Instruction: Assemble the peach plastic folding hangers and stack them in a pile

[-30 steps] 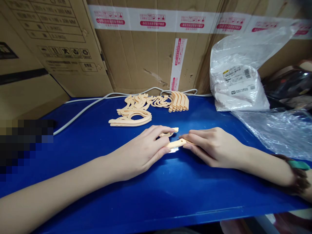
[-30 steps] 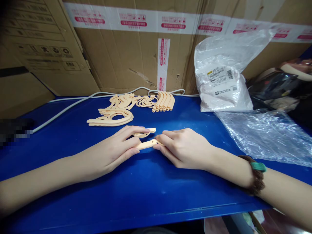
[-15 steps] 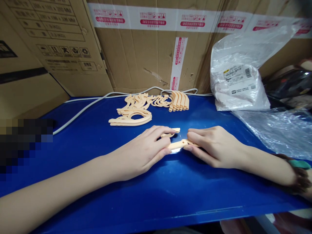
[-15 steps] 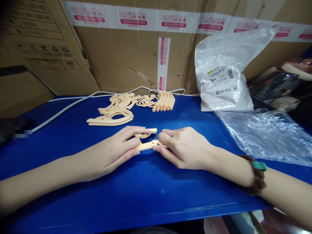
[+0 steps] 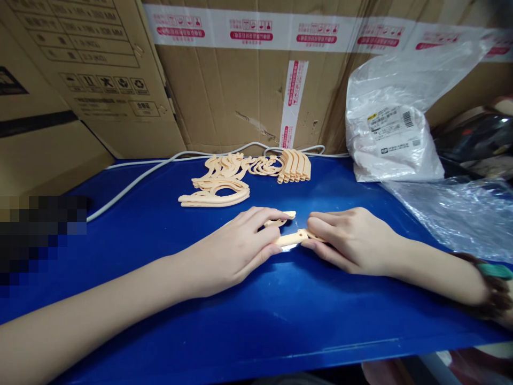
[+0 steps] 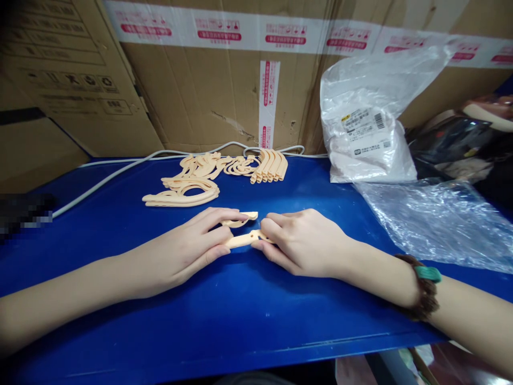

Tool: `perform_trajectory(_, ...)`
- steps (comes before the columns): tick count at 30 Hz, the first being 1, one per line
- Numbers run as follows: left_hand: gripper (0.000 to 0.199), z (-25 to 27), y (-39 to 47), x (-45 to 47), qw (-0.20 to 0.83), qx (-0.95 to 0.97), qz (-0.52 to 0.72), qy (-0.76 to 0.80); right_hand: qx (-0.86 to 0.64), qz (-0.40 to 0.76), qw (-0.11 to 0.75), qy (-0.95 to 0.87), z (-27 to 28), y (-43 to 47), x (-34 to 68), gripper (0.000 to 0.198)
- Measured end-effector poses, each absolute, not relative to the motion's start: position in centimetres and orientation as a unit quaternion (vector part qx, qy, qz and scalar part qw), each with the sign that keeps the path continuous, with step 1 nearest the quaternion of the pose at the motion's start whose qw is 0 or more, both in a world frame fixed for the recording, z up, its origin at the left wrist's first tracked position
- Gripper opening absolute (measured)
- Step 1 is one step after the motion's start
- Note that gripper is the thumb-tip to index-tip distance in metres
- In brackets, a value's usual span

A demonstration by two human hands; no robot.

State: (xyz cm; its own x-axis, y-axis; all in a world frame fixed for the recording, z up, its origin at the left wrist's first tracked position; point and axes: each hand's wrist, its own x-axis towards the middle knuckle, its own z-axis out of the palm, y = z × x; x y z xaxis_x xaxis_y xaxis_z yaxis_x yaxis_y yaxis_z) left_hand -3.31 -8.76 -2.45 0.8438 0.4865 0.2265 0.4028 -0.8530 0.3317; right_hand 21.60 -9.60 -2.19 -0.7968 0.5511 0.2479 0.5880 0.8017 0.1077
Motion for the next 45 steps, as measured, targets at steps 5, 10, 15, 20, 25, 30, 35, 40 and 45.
perform_trajectory(5,0.025,-2.42,-8.82,-3.27,0.136,0.948,0.155,0.242,-0.317,-0.049,0.104,-0.941,-2.25,-9.56,21.56,0.037)
perform_trajectory(10,0.024,-2.3,-8.83,-3.18,0.139,0.948,0.159,0.239,-0.311,-0.072,0.101,-0.942,-2.34,-9.58,21.63,0.038)
perform_trajectory(15,0.023,-2.34,-8.86,-3.19,0.139,0.949,0.162,0.234,-0.297,-0.12,0.102,-0.942,-2.34,-9.69,21.69,0.038)
perform_trajectory(20,0.024,-2.4,-8.84,-3.33,0.142,0.948,0.157,0.236,-0.287,-0.144,0.096,-0.942,-2.36,-9.71,21.7,0.038)
perform_trajectory(25,0.025,-2.45,-8.77,-3.35,0.147,0.946,0.163,0.238,-0.283,-0.144,0.102,-0.943,-2.36,-9.61,21.7,0.035)
perform_trajectory(30,0.024,-2.45,-8.76,-3.28,0.142,0.949,0.158,0.234,-0.288,-0.107,0.121,-0.944,-2.33,-9.59,21.62,0.034)
perform_trajectory(35,0.023,-2.42,-8.78,-3.31,0.134,0.955,0.141,0.226,-0.29,-0.079,0.136,-0.944,-2.35,-9.66,21.61,0.033)
perform_trajectory(40,0.024,-2.38,-8.76,-3.26,0.126,0.958,0.129,0.224,-0.284,-0.089,0.137,-0.945,-2.38,-9.71,21.62,0.038)
perform_trajectory(45,0.025,-2.39,-8.7,-3.28,0.127,0.958,0.129,0.222,-0.296,-0.085,0.133,-0.942,-2.41,-9.74,21.59,0.04)
